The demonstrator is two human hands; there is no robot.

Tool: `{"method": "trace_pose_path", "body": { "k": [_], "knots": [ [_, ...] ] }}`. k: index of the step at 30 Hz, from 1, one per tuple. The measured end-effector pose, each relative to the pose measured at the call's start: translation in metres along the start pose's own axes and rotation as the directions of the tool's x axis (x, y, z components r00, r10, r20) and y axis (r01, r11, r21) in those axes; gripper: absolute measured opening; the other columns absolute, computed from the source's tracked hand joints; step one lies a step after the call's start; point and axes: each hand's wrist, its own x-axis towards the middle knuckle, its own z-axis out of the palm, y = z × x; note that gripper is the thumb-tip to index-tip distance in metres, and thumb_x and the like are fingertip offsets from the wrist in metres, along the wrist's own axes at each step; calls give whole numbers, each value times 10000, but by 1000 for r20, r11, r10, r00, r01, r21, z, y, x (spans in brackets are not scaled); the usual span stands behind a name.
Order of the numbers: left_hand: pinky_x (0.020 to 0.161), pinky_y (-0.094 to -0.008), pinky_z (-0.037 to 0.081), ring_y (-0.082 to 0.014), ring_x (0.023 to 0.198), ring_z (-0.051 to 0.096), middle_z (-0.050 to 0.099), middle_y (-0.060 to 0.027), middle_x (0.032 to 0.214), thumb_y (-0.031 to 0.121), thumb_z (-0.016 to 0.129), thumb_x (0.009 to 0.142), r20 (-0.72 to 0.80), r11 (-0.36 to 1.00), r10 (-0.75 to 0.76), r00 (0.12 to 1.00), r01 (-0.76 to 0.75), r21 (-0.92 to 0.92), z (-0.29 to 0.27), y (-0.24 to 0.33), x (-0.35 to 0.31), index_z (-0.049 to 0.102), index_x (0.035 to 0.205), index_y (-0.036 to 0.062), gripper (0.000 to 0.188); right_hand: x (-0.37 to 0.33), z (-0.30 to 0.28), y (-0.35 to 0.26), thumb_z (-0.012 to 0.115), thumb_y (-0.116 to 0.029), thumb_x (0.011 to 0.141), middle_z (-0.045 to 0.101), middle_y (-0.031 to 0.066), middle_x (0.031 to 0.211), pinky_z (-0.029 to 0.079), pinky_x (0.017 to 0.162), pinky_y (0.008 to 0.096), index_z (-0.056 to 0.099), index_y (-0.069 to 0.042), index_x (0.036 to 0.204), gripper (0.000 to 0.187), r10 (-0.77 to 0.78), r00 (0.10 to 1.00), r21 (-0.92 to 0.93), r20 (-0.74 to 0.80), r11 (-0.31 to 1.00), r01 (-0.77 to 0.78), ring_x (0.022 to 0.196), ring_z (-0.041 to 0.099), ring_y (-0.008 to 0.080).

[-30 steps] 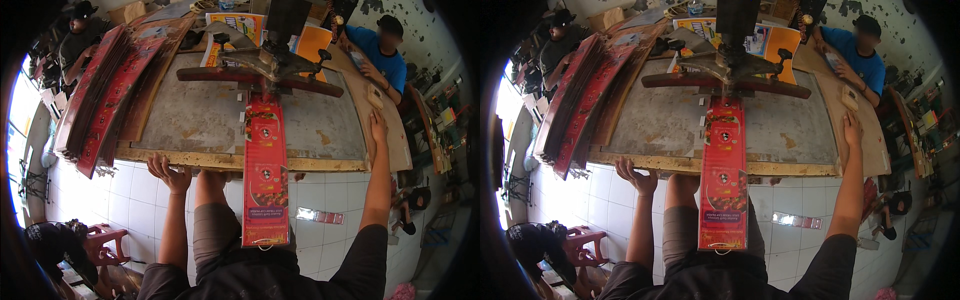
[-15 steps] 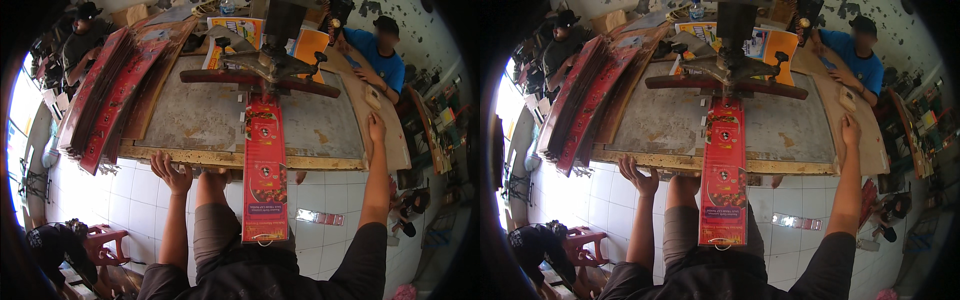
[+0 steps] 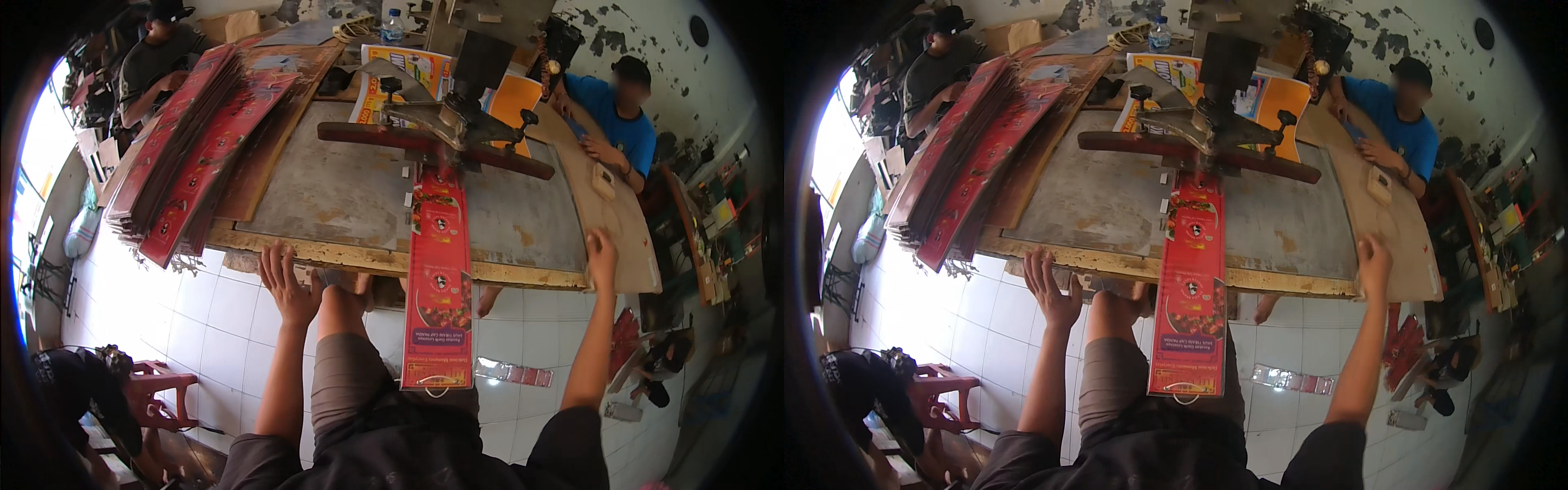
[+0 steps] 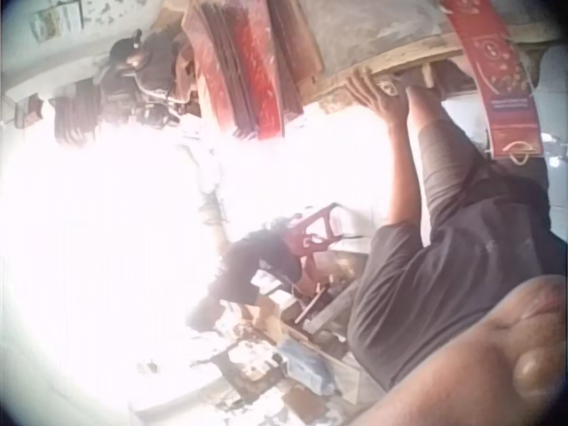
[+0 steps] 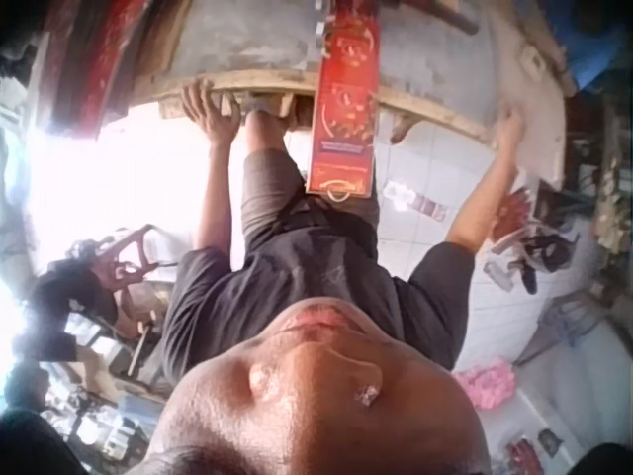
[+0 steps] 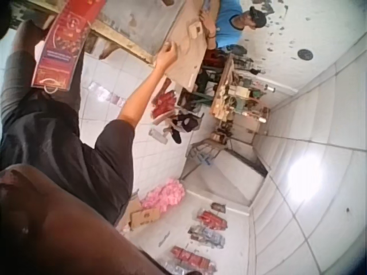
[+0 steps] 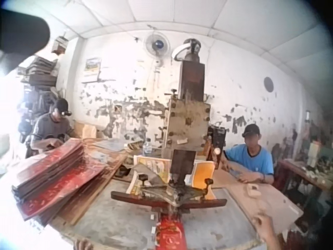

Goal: The person aligns a red strip of packaging material on a table, lowers a screen-printing frame, and uses a wooden block to press the design onto the strip.

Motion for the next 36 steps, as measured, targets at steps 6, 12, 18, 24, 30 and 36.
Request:
{"method": "trace_pose_path", "body": {
  "k": [6,12,18,24,30,36],
  "knots": [
    [1314,-601,137,-469,1590,358,443,-275,1671,327,683,952,71,960,10,997,10,-281,-43,45,-6,412,1624,9,791,-180,-21,-166,626,-425,1087,571,199,1583,327,1261,514,635,-28,1468,551,-238,971,314,16,923,221,1519,479,383],
    [1284,-615,208,-485,1566,394,459,-303,1648,847,505,949,237,718,284,929,-41,-695,-71,113,-40,440,1602,23,1053,-282,13,-239,448,-852,1002,292,269,1750,248,1300,563,354,-47,1688,1062,-411,882,729,231,674,123,1609,323,446],
    [1284,-622,205,-489,1582,360,388,-301,1696,888,559,882,306,659,361,881,-10,-752,-70,139,-53,436,1608,55,1111,-277,11,-249,535,-923,899,287,297,1738,267,1293,587,320,-54,1702,1202,-471,858,829,203,550,106,1618,296,471],
    [1285,-620,200,-487,1585,353,376,-301,1702,886,582,870,280,669,381,881,-54,-741,-70,145,-50,450,1605,69,1107,-281,8,-261,645,-845,905,322,330,1704,285,1281,594,354,-20,1672,1163,-457,861,752,222,642,147,1594,320,503],
    [1299,-598,183,-460,1597,348,386,-271,1708,869,560,895,308,711,382,871,-64,-701,-63,144,-30,483,1598,79,1060,-266,13,-270,531,-884,936,283,334,1729,254,1278,600,392,-16,1660,1139,-433,893,614,127,741,272,1605,304,498],
    [1322,-590,126,-422,1633,303,375,-226,1733,861,506,913,368,771,400,839,-91,-631,-42,138,3,486,1622,105,1036,-219,23,-270,466,-922,925,292,262,1757,121,1287,665,381,-69,1689,1149,-453,878,485,155,809,332,1648,213,478]
  ]
}}
